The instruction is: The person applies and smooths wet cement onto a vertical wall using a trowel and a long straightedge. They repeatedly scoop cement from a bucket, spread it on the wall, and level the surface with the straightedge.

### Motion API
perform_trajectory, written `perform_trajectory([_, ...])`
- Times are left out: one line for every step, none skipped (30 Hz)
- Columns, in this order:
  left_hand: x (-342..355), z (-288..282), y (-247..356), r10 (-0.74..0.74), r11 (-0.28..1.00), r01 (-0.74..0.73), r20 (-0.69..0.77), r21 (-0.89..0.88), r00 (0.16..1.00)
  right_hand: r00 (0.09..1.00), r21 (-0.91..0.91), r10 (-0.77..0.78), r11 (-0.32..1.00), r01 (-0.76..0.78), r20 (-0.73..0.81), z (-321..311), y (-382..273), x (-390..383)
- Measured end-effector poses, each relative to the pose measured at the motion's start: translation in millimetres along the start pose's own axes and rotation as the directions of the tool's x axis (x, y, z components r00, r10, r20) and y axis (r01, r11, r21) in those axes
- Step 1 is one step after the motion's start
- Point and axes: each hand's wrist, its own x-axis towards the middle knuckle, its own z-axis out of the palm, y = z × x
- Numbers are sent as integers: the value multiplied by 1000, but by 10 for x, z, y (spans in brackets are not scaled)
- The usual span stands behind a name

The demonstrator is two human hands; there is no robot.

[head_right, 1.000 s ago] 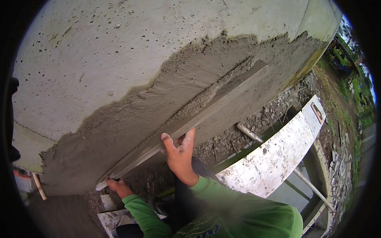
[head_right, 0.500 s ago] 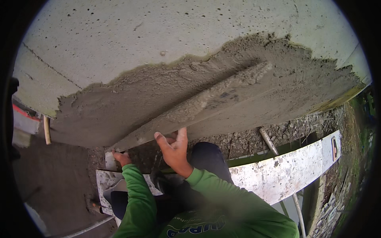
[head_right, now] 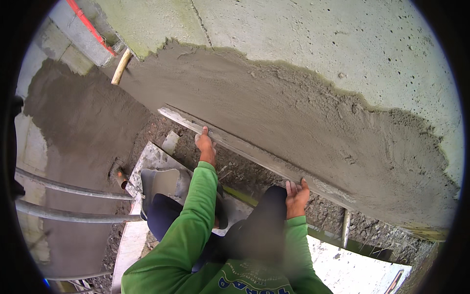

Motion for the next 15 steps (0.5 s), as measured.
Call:
perform_trajectory([77,-19,59,70,997,-69,14,-31,997,999,0,32,999,-32,-1,54,73,46])
perform_trajectory([165,-33,143,140,988,-139,28,-61,990,998,14,51,999,-51,24,118,131,95])
perform_trajectory([243,-91,191,207,976,-204,34,-78,978,997,18,73,997,-73,5,172,192,114])
perform_trajectory([-9,119,323,149,988,-147,52,-34,987,998,30,48,998,-47,-27,214,93,202])
perform_trajectory([-69,136,429,212,977,-211,38,-26,977,997,39,60,998,-58,-45,258,115,179])
perform_trajectory([-88,154,526,278,961,-278,24,-20,960,997,43,67,997,-65,-40,292,133,128])
perform_trajectory([-103,142,597,343,939,-343,11,-12,939,997,48,74,996,-72,-35,312,140,70])
perform_trajectory([-122,96,643,348,937,-348,6,-18,937,996,55,79,995,-77,-31,334,145,14])
perform_trajectory([-216,103,664,374,927,-374,13,-5,927,997,63,80,995,-79,-20,293,94,17])
perform_trajectory([-357,172,719,402,916,-402,23,5,915,997,75,79,994,-79,-4,256,13,66])
perform_trajectory([-501,242,768,430,903,-430,35,14,902,997,88,77,993,-78,11,213,-66,111])
perform_trajectory([-584,255,778,443,896,-443,40,-5,896,997,103,75,992,-75,6,189,-111,98])
perform_trajectory([-677,261,778,457,890,-456,45,-24,889,997,119,73,990,-73,1,158,-163,83])
perform_trajectory([-769,275,784,470,882,-469,51,-42,881,997,135,71,988,-70,-3,130,-214,69])
perform_trajectory([-884,292,784,466,885,-464,61,-38,883,998,136,66,988,-68,16,62,-279,82])
